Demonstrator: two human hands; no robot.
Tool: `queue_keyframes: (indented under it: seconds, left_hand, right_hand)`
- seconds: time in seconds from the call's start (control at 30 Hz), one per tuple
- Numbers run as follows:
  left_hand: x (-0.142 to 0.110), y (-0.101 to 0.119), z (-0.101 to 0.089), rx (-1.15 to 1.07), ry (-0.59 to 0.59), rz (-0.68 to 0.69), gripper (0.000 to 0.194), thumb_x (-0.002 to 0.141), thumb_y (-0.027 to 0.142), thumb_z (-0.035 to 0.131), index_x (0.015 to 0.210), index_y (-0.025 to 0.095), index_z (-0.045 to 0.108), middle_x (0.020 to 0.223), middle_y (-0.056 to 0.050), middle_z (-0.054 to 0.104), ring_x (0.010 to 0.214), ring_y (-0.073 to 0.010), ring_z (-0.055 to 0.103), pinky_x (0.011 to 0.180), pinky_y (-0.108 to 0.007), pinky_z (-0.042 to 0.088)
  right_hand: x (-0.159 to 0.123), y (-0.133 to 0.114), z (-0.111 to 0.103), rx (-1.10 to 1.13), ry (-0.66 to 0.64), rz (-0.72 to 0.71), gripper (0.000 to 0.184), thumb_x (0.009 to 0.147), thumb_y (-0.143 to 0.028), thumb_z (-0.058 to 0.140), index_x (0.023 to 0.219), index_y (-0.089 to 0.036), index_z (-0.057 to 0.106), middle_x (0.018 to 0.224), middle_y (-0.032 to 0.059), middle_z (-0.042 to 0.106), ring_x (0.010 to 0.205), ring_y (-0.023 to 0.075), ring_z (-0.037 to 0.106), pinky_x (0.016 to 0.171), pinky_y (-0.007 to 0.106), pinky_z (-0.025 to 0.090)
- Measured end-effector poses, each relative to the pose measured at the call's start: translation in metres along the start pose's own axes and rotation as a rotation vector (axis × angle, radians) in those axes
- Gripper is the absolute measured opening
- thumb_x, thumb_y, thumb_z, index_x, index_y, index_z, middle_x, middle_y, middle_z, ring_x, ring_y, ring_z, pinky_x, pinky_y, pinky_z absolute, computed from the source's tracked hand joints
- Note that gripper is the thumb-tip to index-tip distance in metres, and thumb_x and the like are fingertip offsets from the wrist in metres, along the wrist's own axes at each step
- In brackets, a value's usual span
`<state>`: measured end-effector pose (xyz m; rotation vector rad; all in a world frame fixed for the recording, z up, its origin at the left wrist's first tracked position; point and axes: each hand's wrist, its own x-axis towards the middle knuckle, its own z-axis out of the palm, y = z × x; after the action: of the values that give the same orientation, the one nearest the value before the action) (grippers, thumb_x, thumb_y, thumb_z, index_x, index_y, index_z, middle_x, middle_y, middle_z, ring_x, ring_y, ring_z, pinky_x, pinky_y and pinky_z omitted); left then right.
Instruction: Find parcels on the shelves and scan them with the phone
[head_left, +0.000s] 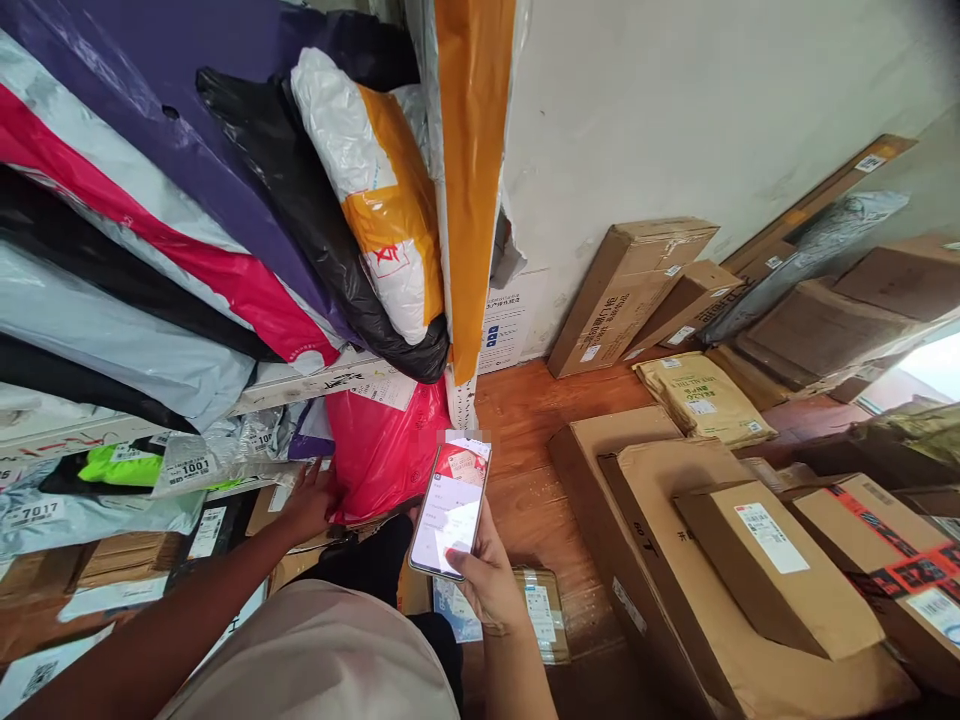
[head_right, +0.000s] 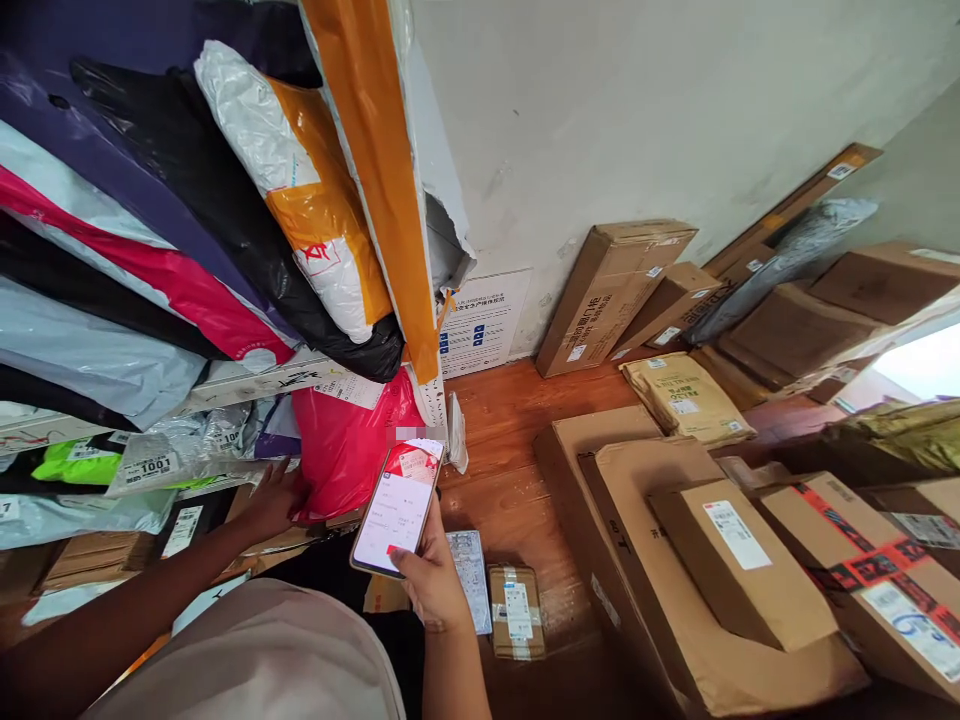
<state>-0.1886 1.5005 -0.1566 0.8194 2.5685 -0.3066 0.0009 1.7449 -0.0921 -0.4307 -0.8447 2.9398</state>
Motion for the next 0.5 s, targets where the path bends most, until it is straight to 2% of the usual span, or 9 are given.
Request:
queue_keyframes:
  seconds: [0.23, 0.37, 0.5]
  left_hand:
    - [-0.0019, 0.0023, -0.0037, -0.002, 0.004, 0.001, 0.039, 0.076, 0.037, 0.059, 0.108, 0.019, 0.071, 0.144, -0.016, 0.041, 0.137, -0.0409, 0.024, 0.113, -0.055, 0.008]
    - [-0.0024, 0.0022, -0.0058, 0.000, -0.023, 0.006, 0.033, 0.076, 0.036, 0.058, 0.097, 0.018, 0.075, 0.145, -0.017, 0.041, 0.139, -0.0413, 0.021, 0.114, -0.054, 0.006]
    - [-0.0025, 0.0023, -0.0073, 0.004, -0.032, 0.006, 0.035, 0.076, 0.036, 0.055, 0.099, 0.017, 0.074, 0.144, -0.017, 0.041, 0.140, -0.0406, 0.018, 0.114, -0.054, 0.004]
  right_hand:
    - [-0.0002, 0.0001, 0.0012, -0.009, 0.016, -0.017, 0.105, 0.059, -0.017, 0.079, 0.144, -0.035, 0.020, 0.130, 0.0056, 0.059, 0.114, 0.0285, 0.057, 0.098, 0.044, 0.041]
    - [0.0001, 0.0029, 0.0010, -0.005, -0.003, -0.022, 0.107, 0.061, -0.018, 0.079, 0.145, -0.036, 0.016, 0.130, 0.0065, 0.059, 0.113, 0.0295, 0.058, 0.093, 0.045, 0.044]
    - [0.0010, 0.0049, 0.0021, -0.011, -0.004, -0.029, 0.108, 0.061, -0.017, 0.079, 0.145, -0.036, 0.015, 0.129, 0.0056, 0.059, 0.111, 0.0288, 0.059, 0.090, 0.042, 0.047]
